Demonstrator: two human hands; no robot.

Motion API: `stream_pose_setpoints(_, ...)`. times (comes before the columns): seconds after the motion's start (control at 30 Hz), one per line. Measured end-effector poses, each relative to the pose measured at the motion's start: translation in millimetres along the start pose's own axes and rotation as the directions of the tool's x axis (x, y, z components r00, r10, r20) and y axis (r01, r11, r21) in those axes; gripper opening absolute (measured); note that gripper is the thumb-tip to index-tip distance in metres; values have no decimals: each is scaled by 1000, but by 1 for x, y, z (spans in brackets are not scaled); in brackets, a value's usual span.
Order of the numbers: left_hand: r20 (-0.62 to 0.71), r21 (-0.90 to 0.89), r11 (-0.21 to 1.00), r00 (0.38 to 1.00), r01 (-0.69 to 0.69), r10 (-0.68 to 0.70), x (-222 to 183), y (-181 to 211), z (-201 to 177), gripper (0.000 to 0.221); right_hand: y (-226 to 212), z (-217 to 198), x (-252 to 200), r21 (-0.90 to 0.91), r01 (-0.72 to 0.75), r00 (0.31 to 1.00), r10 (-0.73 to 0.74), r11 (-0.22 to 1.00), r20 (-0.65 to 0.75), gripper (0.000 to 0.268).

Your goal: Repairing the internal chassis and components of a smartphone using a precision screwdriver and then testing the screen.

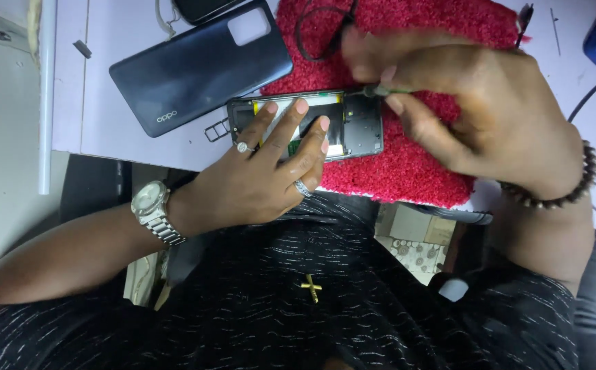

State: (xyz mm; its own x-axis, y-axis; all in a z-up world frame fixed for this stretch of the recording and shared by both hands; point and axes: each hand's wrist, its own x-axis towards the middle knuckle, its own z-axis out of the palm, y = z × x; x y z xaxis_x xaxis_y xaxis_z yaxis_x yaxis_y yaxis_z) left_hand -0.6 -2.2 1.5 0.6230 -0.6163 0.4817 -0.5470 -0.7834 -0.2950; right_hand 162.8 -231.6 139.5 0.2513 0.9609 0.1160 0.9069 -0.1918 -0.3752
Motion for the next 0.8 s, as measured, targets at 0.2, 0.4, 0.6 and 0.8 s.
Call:
stream_pose_setpoints(0.2,10,-24,1000,1000,-5,6,2,-1,-5,33,9,10,4,-32,-43,996,40,999,-75,46)
stream_pose_setpoints(0.4,-8,-11,1000,1000,4,-4,1,0,-1,28,3,18,0,-93,-69,992,58,993,-114,35)
stream_pose_setpoints(0.6,-11,-5,1000,1000,-2,2,3,-1,-1,30,4,21,-4,-25,-35,995,33,999,-98,27)
stream_pose_setpoints(0.8,11,18,1000,1000,-24,24,-2,0,2,37,2,10,-2,81,113,987,-103,990,-125,36)
